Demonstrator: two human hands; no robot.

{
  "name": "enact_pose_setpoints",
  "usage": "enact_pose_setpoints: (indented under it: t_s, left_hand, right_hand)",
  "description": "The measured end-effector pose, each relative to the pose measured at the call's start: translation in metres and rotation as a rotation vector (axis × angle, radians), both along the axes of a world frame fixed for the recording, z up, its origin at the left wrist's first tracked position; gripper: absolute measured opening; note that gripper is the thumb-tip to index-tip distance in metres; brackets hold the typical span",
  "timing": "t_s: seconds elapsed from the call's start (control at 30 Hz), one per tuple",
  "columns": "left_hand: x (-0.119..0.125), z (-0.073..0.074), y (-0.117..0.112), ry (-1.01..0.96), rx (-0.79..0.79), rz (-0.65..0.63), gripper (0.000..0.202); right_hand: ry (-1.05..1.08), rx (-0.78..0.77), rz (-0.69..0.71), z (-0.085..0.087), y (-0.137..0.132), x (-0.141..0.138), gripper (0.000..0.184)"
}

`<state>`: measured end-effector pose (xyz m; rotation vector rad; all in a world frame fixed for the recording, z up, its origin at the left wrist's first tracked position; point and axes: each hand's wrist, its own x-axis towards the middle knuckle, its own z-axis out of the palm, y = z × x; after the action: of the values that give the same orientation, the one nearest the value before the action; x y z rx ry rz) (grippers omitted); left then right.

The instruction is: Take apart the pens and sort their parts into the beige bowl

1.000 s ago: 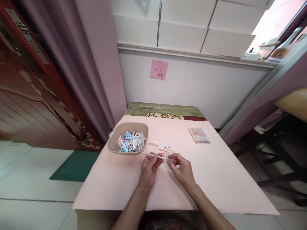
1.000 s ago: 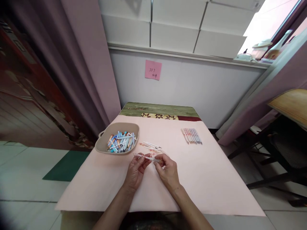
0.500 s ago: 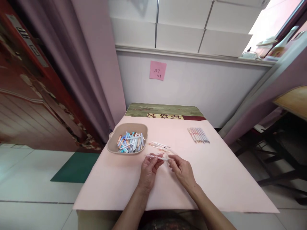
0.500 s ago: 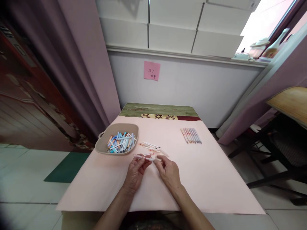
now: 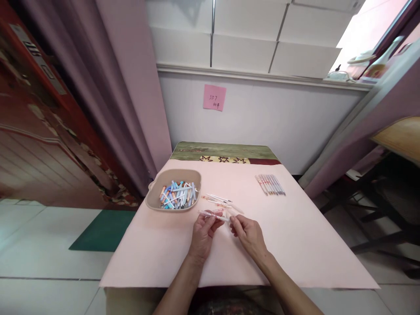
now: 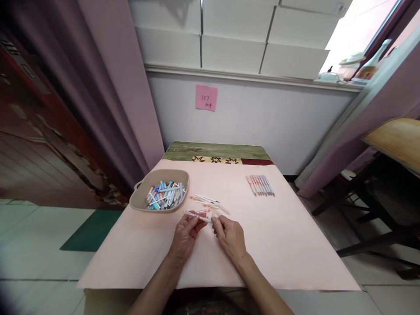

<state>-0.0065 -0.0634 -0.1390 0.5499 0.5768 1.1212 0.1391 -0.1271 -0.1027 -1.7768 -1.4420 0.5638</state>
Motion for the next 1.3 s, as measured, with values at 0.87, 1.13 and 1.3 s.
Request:
enact_pose_setpoints:
  t_s: [0.87, 1.13, 1.3]
  left_hand:
    - [0.001, -0.003, 0.000, 0.035, 0.029, 0.001, 0.022]
    - [0.002, -0.007, 0.001, 0.113, 0.102, -0.007, 0.021]
    - [0.005, -0.011, -0.001, 0.307, 0.196, -0.016, 0.027]
  right_hand:
    - [-0.016, 0.044, 0.017, -0.003, -0.003, -0.001, 0.028]
    - [-0.125, -0.037, -0.002, 0.001, -0.001, -0.001, 0.021]
    - [-0.276, -0.061, 0.025, 0.001, -0.002, -0.001, 0.008]
